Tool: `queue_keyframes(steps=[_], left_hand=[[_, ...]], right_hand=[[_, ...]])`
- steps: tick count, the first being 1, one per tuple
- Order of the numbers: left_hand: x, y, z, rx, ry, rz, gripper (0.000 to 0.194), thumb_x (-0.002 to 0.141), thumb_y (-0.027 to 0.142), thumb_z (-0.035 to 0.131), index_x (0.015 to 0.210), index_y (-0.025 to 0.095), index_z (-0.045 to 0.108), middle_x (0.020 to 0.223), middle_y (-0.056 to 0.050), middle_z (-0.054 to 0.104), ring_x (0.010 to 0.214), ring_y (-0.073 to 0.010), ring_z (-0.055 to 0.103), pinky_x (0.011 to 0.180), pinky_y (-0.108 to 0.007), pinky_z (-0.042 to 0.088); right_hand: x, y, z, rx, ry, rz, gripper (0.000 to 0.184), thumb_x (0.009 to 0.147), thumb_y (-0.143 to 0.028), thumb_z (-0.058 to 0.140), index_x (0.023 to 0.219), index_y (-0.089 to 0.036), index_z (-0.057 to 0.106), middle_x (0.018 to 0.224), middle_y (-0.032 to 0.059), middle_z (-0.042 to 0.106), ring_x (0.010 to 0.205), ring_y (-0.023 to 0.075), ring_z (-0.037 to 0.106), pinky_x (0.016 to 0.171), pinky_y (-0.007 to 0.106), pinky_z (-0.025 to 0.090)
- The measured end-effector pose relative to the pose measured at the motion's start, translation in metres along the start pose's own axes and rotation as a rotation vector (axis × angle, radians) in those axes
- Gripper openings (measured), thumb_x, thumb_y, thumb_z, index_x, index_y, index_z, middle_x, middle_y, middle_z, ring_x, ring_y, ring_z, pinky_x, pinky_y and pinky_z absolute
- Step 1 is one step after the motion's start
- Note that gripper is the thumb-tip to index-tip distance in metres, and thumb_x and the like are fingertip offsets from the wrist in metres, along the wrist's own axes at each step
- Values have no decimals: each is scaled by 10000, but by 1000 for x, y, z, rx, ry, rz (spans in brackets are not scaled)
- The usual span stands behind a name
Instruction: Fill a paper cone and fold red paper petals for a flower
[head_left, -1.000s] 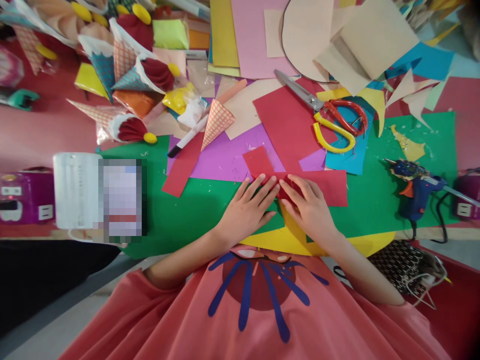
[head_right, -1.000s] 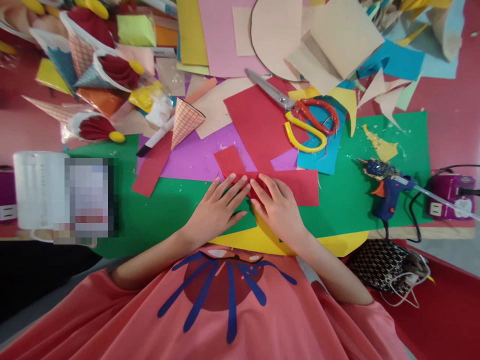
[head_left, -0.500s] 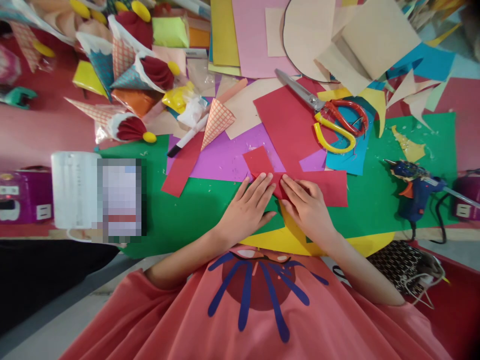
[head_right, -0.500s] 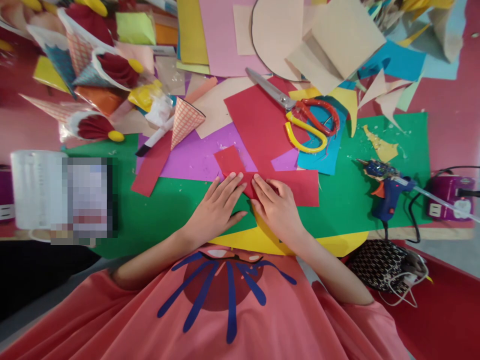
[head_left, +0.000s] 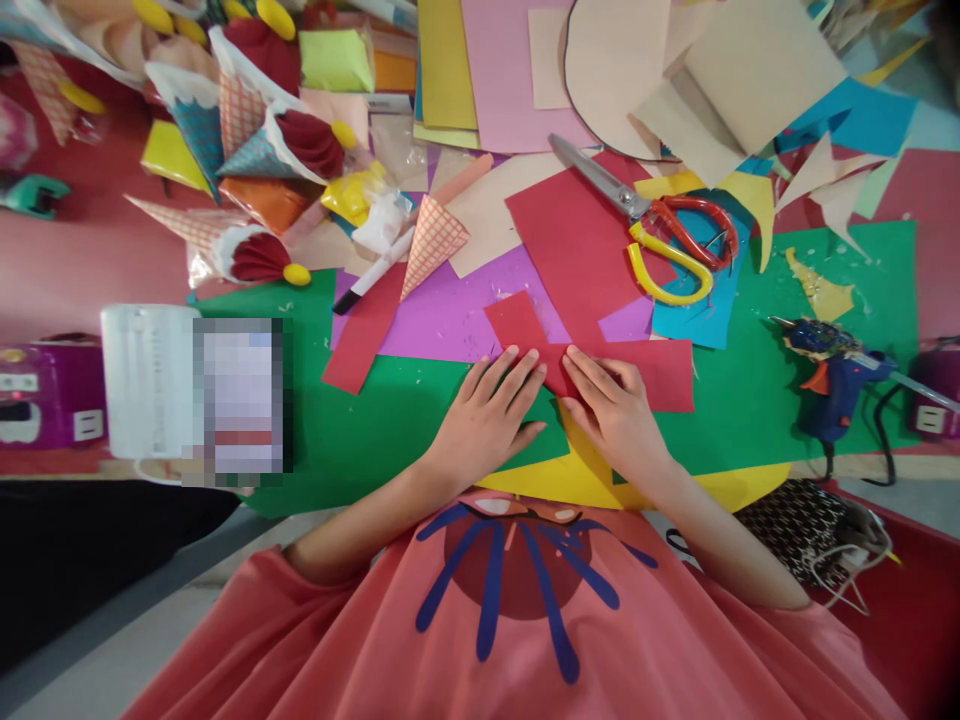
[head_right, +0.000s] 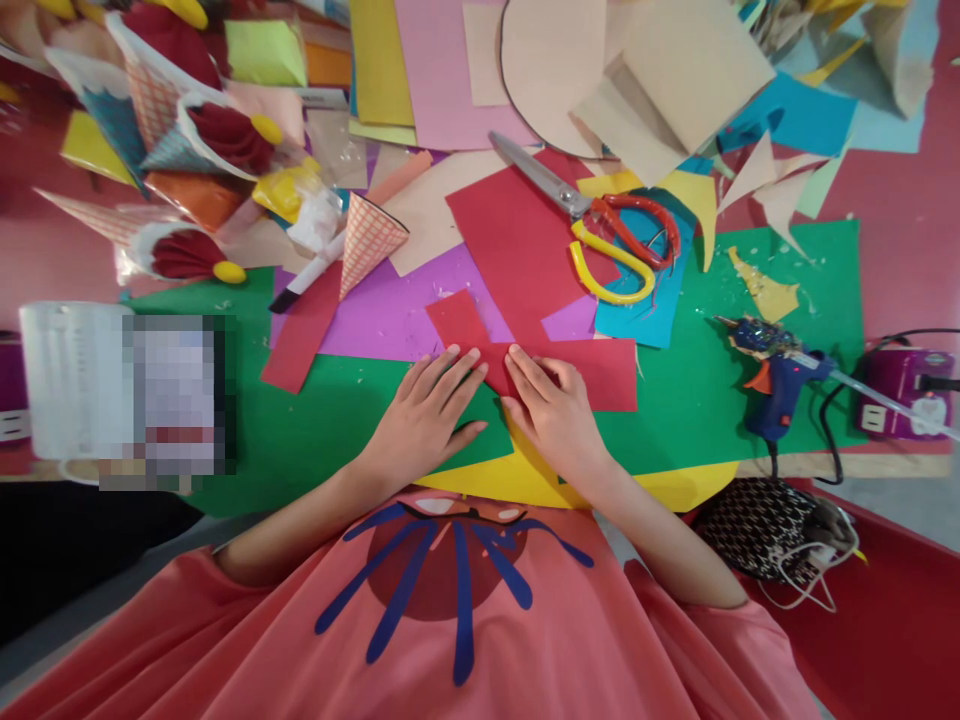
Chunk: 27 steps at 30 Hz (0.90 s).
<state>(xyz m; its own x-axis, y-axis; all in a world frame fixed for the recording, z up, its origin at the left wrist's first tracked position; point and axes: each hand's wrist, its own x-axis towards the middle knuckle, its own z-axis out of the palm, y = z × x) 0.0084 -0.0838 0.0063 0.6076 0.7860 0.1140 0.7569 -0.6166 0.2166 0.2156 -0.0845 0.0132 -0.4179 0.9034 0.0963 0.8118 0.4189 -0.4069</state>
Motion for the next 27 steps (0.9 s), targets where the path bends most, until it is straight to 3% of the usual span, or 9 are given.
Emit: queue_keyframes(steps=[4,12,20,27], left_hand=[[1,0,0,-26,-26,-16,556,957,441,436,1418,131,454,1438,-150,528,1373,-296,449,1125,-447,356],[3,0,-4,76,-3,27,542,954,435,450,1384,108,485,1420,-141,552,1328,-302,498,1072,-433,407],[2,1,-2,-16,-31,-3,576,954,454,434,1422,117,448,1443,-163,522,1367,-309,457,1111,-459,361],[5,-1,-4,108,-1,35,567,952,490,421,1364,111,510,1410,-152,561,1297,-304,529,1042,-423,419]], right_hand=[[1,0,0,40,-29,36,444,967,-284,465,1389,-165,532,1380,109,602,1096,275,535,962,479,492],[1,0,0,2,1,9,430,964,-281,478,1351,-116,563,1362,110,618,1050,268,529,941,450,501],[1,0,0,21,-28,30,439,971,-302,456,1364,-134,555,1375,120,605,1069,275,529,943,470,493],[-1,0,1,-14,-12,9,435,968,-311,470,1345,-117,566,1375,137,602,1084,278,539,937,458,489]])
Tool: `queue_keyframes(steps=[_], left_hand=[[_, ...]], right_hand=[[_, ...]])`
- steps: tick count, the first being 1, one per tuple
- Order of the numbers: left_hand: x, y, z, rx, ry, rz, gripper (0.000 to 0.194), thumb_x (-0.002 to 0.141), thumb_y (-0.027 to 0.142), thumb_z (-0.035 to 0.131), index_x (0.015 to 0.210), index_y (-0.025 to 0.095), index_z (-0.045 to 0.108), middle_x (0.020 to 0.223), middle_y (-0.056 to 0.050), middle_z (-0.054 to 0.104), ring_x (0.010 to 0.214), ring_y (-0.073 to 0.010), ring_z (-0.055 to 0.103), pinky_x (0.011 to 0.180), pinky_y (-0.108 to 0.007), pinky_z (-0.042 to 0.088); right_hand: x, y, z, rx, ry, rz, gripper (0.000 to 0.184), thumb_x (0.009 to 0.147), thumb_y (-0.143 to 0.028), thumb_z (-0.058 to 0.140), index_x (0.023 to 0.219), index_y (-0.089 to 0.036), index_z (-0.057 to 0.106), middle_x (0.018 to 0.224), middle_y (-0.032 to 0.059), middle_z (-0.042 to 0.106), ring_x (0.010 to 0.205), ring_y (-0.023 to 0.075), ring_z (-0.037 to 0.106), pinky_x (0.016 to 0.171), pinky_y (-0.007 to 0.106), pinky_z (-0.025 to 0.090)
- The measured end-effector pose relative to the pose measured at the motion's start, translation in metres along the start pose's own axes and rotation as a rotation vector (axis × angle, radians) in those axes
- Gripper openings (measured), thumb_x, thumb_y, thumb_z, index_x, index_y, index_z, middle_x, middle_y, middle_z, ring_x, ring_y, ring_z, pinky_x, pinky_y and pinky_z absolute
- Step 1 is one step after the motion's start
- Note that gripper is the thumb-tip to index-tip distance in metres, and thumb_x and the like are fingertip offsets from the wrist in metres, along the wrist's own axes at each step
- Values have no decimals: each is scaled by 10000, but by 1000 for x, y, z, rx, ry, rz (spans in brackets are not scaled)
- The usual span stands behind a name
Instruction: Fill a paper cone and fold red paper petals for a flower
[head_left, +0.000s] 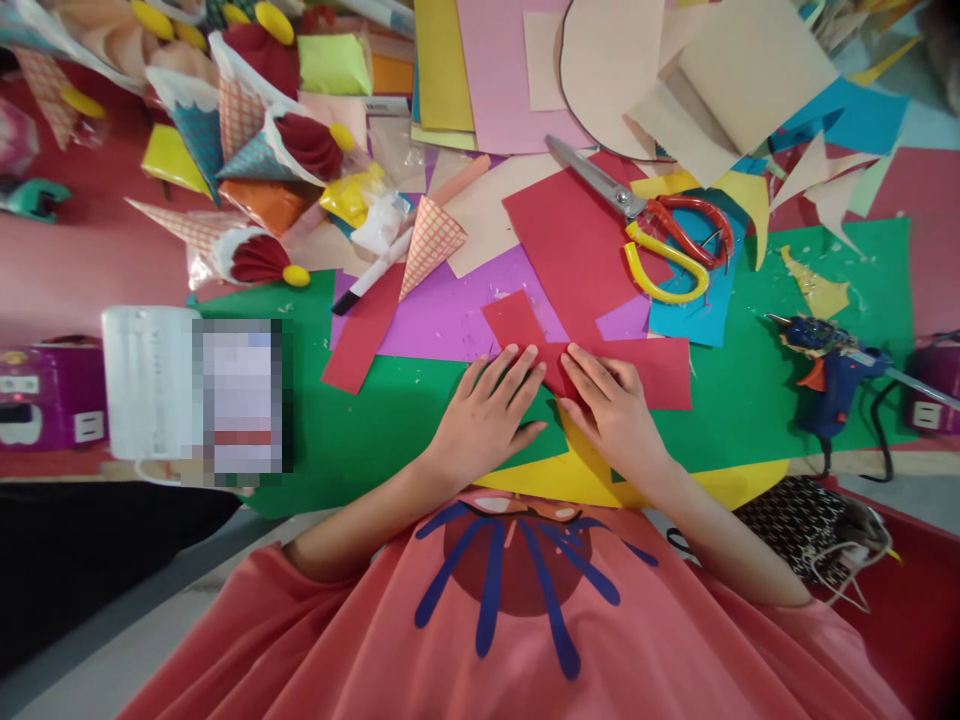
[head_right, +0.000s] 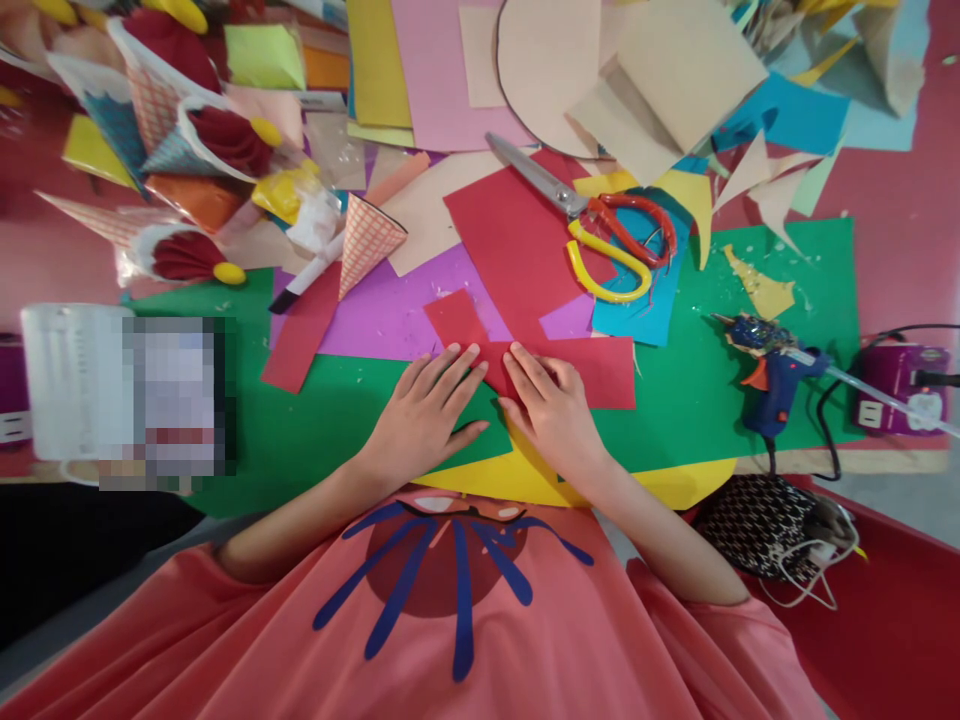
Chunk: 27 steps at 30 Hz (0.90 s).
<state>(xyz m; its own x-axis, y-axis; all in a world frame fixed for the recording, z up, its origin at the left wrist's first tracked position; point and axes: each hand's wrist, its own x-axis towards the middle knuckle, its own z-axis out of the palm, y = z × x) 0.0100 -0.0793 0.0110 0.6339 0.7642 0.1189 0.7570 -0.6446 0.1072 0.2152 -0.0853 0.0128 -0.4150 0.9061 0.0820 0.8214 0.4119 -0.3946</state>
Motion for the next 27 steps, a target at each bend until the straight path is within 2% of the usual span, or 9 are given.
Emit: queue_keyframes(steps=[5,17,24,27], left_hand=[[1,0,-1,13,17,-1,555,946,491,436,1338,109,531,1393,-147,578,1268,-299,553,1022,-417,427],[3,0,-1,12,2,-5,540,937,482,462,1330,119,531,1434,-160,534,1269,-296,541,1008,-420,419],[3,1,-1,-21,-11,-17,524,939,450,466,1349,126,513,1446,-171,518,1293,-294,525,1021,-426,410],[1,-1,2,-46,9,-18,550,946,456,448,1358,94,483,1439,-176,525,1306,-296,519,1035,-429,411]], right_hand=[[-2,-1,1,17,-16,26,444,962,-331,482,1357,-143,556,1396,135,583,1102,284,531,959,475,475],[-2,-1,2,-50,-5,-8,469,980,-341,432,1346,-73,555,1391,164,579,1103,272,510,959,445,461],[-3,-3,1,-83,-34,-14,507,975,-380,441,1379,-86,526,1414,134,567,1132,276,476,979,443,450],[-2,-4,1,-130,-22,-33,498,974,-381,449,1358,-79,548,1409,130,573,1125,279,473,970,433,448]])
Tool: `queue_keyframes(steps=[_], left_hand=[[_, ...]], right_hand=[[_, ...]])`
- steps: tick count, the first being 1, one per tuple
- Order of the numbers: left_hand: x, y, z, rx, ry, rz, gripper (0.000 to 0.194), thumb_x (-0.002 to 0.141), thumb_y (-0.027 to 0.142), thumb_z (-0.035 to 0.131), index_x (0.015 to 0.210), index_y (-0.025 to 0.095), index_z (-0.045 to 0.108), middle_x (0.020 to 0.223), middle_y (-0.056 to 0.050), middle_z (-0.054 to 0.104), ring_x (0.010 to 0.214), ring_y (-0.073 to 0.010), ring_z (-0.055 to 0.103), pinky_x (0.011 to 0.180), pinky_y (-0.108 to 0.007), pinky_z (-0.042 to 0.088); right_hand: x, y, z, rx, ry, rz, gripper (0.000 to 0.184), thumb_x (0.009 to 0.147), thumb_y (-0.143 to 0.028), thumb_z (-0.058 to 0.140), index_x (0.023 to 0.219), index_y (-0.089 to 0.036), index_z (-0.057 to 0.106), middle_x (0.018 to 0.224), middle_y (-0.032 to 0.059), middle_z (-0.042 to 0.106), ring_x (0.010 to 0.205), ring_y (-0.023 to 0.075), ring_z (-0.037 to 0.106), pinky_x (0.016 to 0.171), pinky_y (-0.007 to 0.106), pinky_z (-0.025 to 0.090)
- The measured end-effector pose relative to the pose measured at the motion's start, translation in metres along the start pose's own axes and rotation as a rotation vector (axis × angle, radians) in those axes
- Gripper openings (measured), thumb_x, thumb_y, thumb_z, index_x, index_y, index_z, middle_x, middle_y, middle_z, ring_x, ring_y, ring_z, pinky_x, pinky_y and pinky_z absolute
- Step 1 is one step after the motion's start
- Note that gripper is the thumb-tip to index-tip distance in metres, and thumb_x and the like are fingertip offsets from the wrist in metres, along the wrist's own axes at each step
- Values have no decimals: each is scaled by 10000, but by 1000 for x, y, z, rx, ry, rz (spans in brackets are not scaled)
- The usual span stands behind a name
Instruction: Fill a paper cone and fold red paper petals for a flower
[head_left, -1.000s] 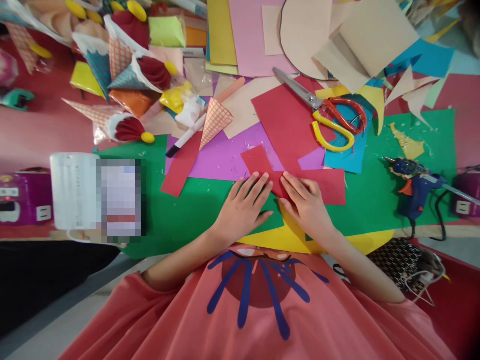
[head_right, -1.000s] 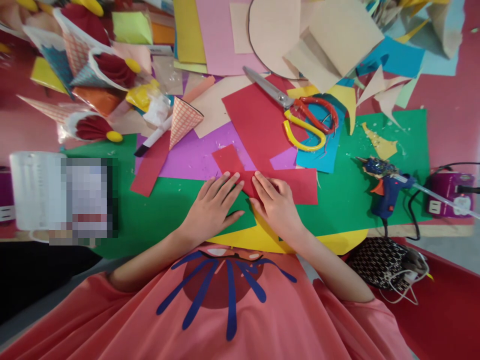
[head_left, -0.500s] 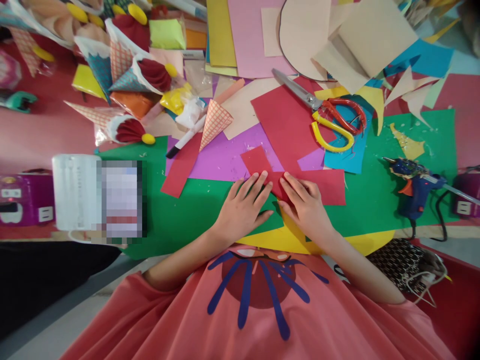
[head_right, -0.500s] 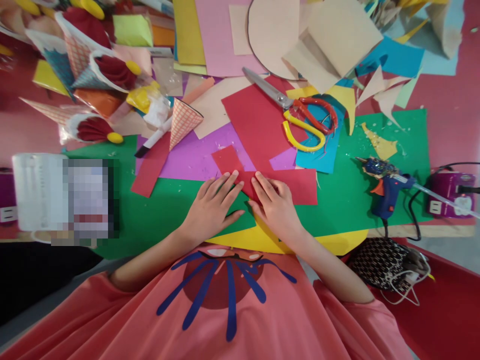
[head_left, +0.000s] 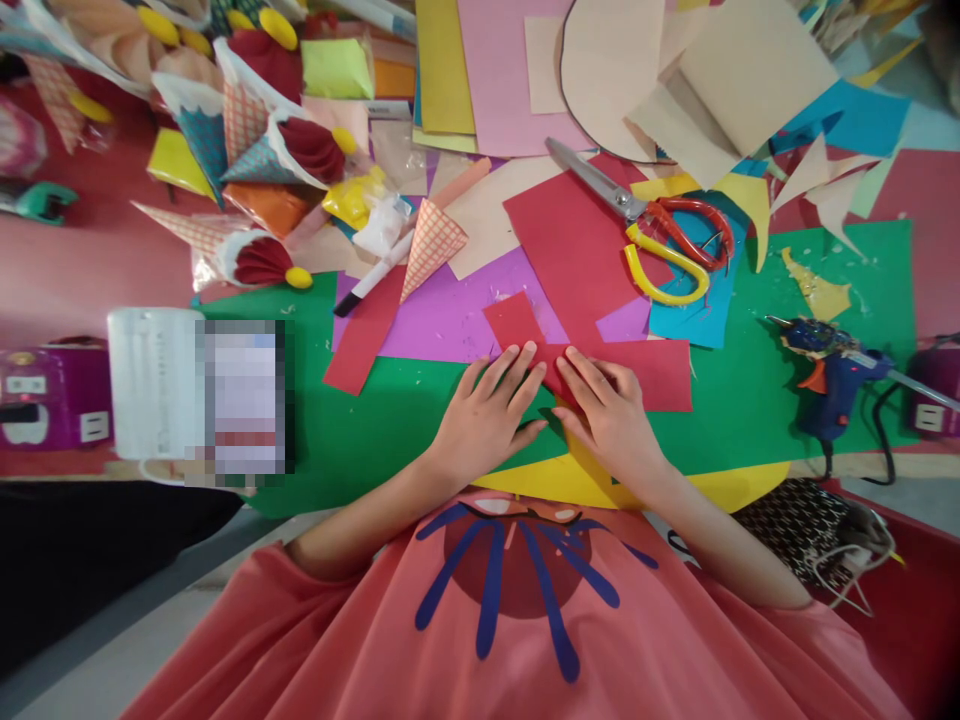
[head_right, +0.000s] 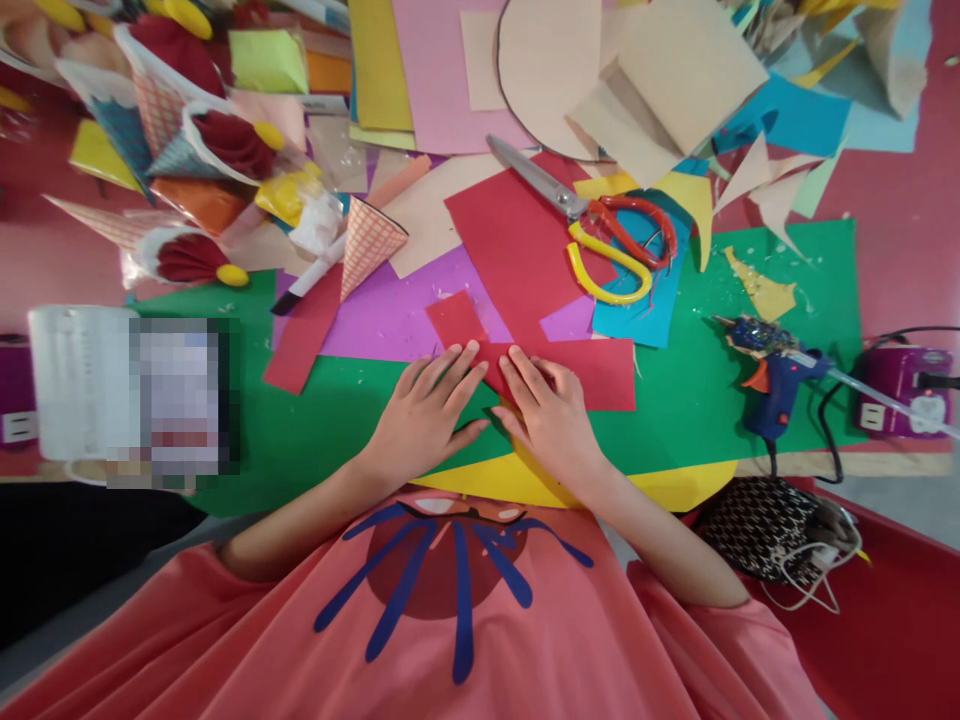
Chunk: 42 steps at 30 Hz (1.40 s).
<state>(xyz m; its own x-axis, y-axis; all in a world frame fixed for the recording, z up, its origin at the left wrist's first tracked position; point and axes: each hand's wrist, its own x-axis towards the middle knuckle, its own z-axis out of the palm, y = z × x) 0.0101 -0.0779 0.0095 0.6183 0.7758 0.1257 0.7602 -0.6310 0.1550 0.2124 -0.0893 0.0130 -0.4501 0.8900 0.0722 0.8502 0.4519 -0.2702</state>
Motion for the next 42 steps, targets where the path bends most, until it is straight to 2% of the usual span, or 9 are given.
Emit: queue_keyframes(steps=[4,12,26,32,37,42], left_hand=[[-5,-5,3,-78,42,19,576,968,463,385,1339,28,456,1401,-208,551,1335,-279,502,1082,-403,411],[-12,-17,-2,-77,-23,36,537,974,442,395,1375,92,463,1378,-193,565,1315,-286,528,1077,-414,451],[-7,-29,-8,48,3,166,483,987,377,383,1341,78,521,1316,-154,625,1246,-251,579,1062,-399,449],[-7,-34,-8,47,-15,170,472,988,365,388,1352,93,515,1339,-151,611,1238,-252,583,1084,-423,415],[-7,-34,-8,4,7,167,505,976,373,421,1356,50,503,1323,-162,619,1247,-248,575,1115,-398,382],[-6,-31,-10,-4,-56,124,541,989,431,355,1372,76,495,1341,-154,612,1267,-244,559,1101,-391,399]], right_hand=[[0,-1,0,-33,-2,-4,507,970,-391,456,1352,-72,555,1414,127,569,1114,278,470,974,424,442],[-1,-1,2,-25,-9,7,512,972,-397,452,1364,-81,547,1423,127,561,1133,282,468,979,430,431],[0,0,2,-89,15,-34,515,963,-393,484,1342,-53,560,1401,135,580,1112,274,466,948,406,439],[0,0,2,-84,28,-39,512,956,-389,499,1333,-47,567,1392,132,589,1106,274,461,944,403,435],[-1,0,1,-74,15,-37,516,963,-391,475,1342,-51,558,1387,142,589,1098,276,457,944,411,434],[-2,0,2,-34,-51,3,532,973,-398,439,1391,-78,516,1426,145,552,1133,281,450,980,433,432]])
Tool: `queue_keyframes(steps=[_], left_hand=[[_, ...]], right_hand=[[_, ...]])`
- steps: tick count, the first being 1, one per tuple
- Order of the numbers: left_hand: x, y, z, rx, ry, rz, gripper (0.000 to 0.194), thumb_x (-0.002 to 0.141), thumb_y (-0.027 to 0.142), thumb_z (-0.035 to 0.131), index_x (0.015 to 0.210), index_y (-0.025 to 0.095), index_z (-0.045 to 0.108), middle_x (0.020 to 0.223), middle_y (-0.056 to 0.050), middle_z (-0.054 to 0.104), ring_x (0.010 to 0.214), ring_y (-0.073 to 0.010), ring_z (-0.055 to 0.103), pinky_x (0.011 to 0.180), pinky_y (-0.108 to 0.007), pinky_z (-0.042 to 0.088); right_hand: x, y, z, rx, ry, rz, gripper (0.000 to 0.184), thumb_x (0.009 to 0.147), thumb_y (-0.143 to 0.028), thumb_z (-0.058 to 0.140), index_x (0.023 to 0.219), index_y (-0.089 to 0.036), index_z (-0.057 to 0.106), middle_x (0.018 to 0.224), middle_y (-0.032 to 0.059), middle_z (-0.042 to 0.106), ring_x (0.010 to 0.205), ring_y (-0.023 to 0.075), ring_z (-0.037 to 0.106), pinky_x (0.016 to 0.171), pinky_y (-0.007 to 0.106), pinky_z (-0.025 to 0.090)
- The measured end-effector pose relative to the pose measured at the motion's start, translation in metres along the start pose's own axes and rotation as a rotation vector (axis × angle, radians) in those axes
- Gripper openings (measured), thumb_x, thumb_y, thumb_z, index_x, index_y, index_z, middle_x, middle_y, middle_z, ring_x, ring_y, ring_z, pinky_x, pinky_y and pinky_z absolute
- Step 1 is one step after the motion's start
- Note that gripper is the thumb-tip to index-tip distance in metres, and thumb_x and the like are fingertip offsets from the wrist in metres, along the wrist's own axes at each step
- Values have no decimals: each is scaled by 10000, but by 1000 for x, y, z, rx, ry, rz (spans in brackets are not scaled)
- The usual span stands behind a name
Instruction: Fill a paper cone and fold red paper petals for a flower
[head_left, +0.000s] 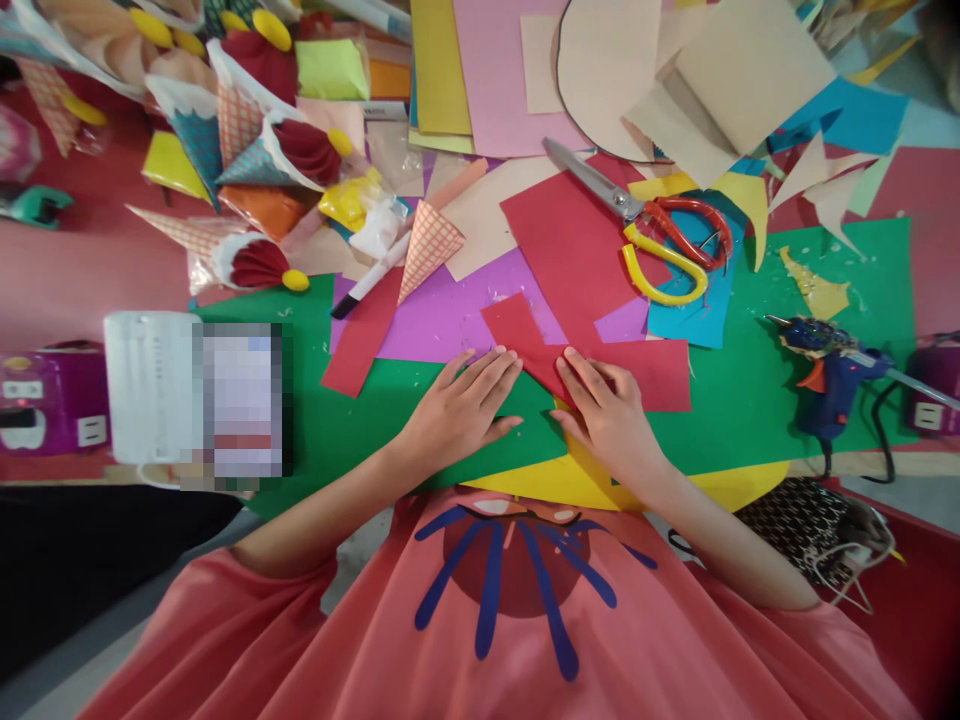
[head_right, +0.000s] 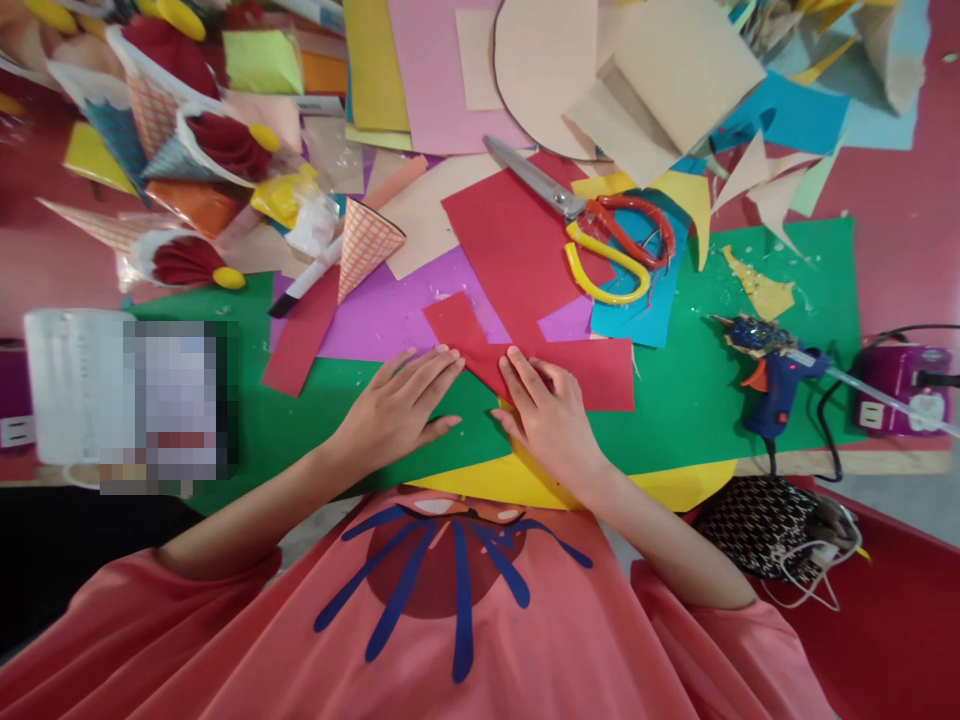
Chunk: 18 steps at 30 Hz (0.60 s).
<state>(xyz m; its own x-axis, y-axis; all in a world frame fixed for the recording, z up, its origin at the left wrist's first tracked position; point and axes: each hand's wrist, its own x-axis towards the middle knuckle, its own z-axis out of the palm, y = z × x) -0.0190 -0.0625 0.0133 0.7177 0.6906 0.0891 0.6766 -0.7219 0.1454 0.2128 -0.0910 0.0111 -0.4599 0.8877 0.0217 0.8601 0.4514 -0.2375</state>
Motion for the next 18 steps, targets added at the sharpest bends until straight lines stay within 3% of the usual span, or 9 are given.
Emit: queue_keyframes(steps=[9,18], left_hand=[[-1,4,-5,8,-64,-24,599,989,488,298,1401,88,470,1380,-165,580,1295,-261,540,1119,-448,379],[0,7,-6,28,-78,-8,560,973,465,375,1405,123,470,1378,-207,557,1300,-312,530,1093,-557,392]], right_hand=[[0,0,0,8,-5,6,532,975,-400,434,1395,-83,512,1441,137,540,1146,284,458,984,437,429],[0,-1,0,-3,-2,3,528,972,-401,441,1388,-86,520,1439,136,540,1139,284,459,978,436,437]])
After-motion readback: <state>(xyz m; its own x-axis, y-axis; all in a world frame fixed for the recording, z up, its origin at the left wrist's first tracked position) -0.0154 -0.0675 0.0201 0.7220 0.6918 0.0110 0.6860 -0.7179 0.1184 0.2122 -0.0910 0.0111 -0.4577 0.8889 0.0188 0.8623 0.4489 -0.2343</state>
